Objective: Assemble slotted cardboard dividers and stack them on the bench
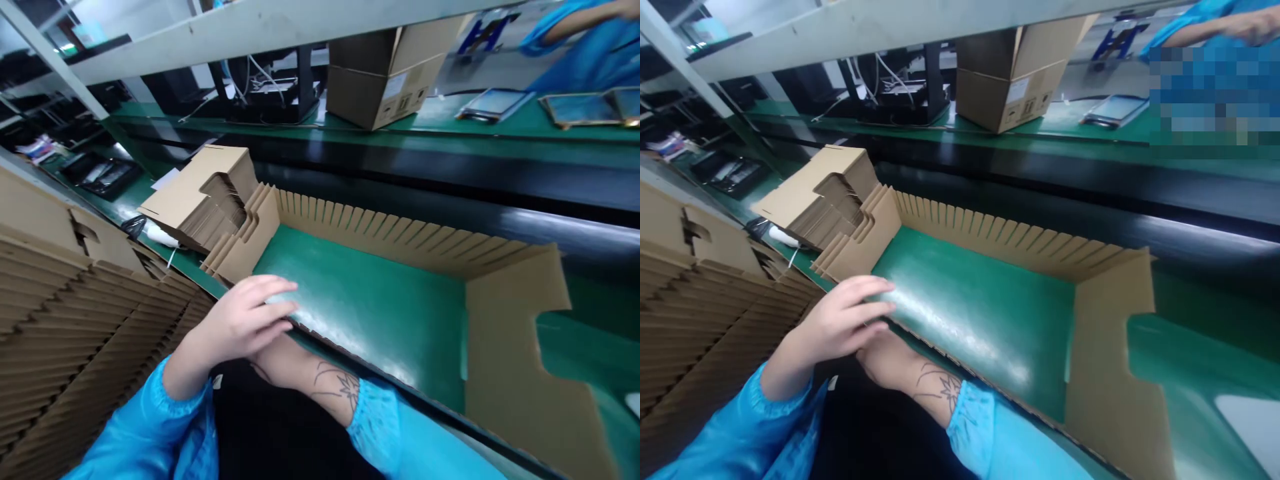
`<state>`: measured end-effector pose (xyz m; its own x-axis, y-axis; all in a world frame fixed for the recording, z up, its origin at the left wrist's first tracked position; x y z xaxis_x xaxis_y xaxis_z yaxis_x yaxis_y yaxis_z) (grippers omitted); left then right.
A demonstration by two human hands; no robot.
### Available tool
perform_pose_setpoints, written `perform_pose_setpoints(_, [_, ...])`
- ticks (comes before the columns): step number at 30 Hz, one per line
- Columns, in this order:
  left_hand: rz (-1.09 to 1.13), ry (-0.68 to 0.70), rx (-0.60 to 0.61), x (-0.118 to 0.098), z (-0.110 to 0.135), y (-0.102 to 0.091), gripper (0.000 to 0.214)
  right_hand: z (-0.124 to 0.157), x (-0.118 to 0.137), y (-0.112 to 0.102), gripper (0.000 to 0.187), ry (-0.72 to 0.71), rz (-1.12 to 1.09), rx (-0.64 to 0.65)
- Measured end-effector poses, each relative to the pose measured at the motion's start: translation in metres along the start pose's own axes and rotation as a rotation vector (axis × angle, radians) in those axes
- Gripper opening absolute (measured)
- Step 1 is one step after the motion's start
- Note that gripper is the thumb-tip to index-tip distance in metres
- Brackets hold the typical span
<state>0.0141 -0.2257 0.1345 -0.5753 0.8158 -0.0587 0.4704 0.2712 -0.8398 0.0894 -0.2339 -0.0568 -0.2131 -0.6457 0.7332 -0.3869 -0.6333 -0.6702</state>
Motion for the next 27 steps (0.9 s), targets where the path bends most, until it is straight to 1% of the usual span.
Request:
perform_pose_setpoints(2, [-0.147, -0.118, -0.141, 0.023, 0.018, -0.032, 0.026, 0.001, 0.005, 0.002, 0.014, -0.053, 0.112, 0.137])
perform_pose_setpoints(4, [-0.373, -0.311, -0.261, 0.057, 0.041, -0.066, 0.029, 0.001, 0.008, 0.002, 0.016, -0.061, 0.203, 0.232])
perform_pose_setpoints(5, [-0.488, -0.415, -0.282, 0.075, 0.054, -0.081, 0.036, 0.001, 0.008, 0.002, 0.017, -0.056, 0.238, 0.265])
perform_pose_setpoints(6, [-0.573, -0.507, -0.277, 0.094, 0.066, -0.093, 0.049, 0.001, 0.009, 0.002, 0.017, -0.048, 0.258, 0.283])
perform_pose_setpoints(7, [-0.616, -0.603, -0.237, 0.112, 0.077, -0.101, 0.063, 0.0, 0.01, 0.001, 0.017, -0.043, 0.263, 0.291])
perform_pose_setpoints(8, [-0.622, -0.685, -0.172, 0.128, 0.086, -0.105, 0.069, 0.0, 0.011, 0.001, 0.016, -0.04, 0.264, 0.295])
perform_pose_setpoints(9, [-0.605, -0.741, -0.101, 0.142, 0.092, -0.106, 0.069, 0.0, 0.011, 0.001, 0.015, -0.038, 0.264, 0.298])
perform_pose_setpoints(11, [-0.578, -0.796, -0.009, 0.157, 0.1, -0.103, 0.06, 0.0, 0.011, 0.001, 0.014, -0.036, 0.266, 0.301])
perform_pose_setpoints(13, [-0.588, -0.804, 0.003, 0.158, 0.1, -0.099, 0.051, 0.0, 0.011, 0.001, 0.014, -0.04, 0.267, 0.305])
perform_pose_setpoints(17, [-0.629, -0.818, -0.044, 0.148, 0.096, -0.092, 0.039, 0.0, 0.013, 0.0, 0.013, -0.035, 0.293, 0.314])
perform_pose_setpoints(20, [-0.608, -0.808, -0.071, 0.143, 0.092, -0.092, 0.039, 0.0, 0.014, -0.001, 0.014, -0.027, 0.33, 0.323])
perform_pose_setpoints(22, [-0.588, -0.776, -0.093, 0.14, 0.087, -0.096, 0.04, 0.001, 0.016, -0.002, 0.014, -0.03, 0.342, 0.321])
perform_pose_setpoints(24, [-0.593, -0.766, -0.133, 0.139, 0.081, -0.104, 0.042, 0.001, 0.017, -0.003, 0.013, -0.038, 0.339, 0.314])
perform_pose_setpoints(25, [-0.595, -0.78, -0.142, 0.14, 0.079, -0.108, 0.043, 0.001, 0.017, -0.003, 0.013, -0.042, 0.333, 0.311])
perform_pose_setpoints(27, [-0.58, -0.835, -0.118, 0.142, 0.076, -0.116, 0.042, 0.002, 0.016, -0.003, 0.012, -0.047, 0.315, 0.308])
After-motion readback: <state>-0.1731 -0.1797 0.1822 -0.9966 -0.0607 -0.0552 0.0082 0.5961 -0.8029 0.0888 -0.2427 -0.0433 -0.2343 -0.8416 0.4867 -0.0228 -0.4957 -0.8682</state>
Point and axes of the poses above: each hand's wrist, its own z-axis away from the middle knuckle, its own y-axis out of the palm, x = y × z, the point moved 5 cm from there along -z, towards the middle knuckle, and after that the axes turned 14 degrees about y, right-handed, at the moved point
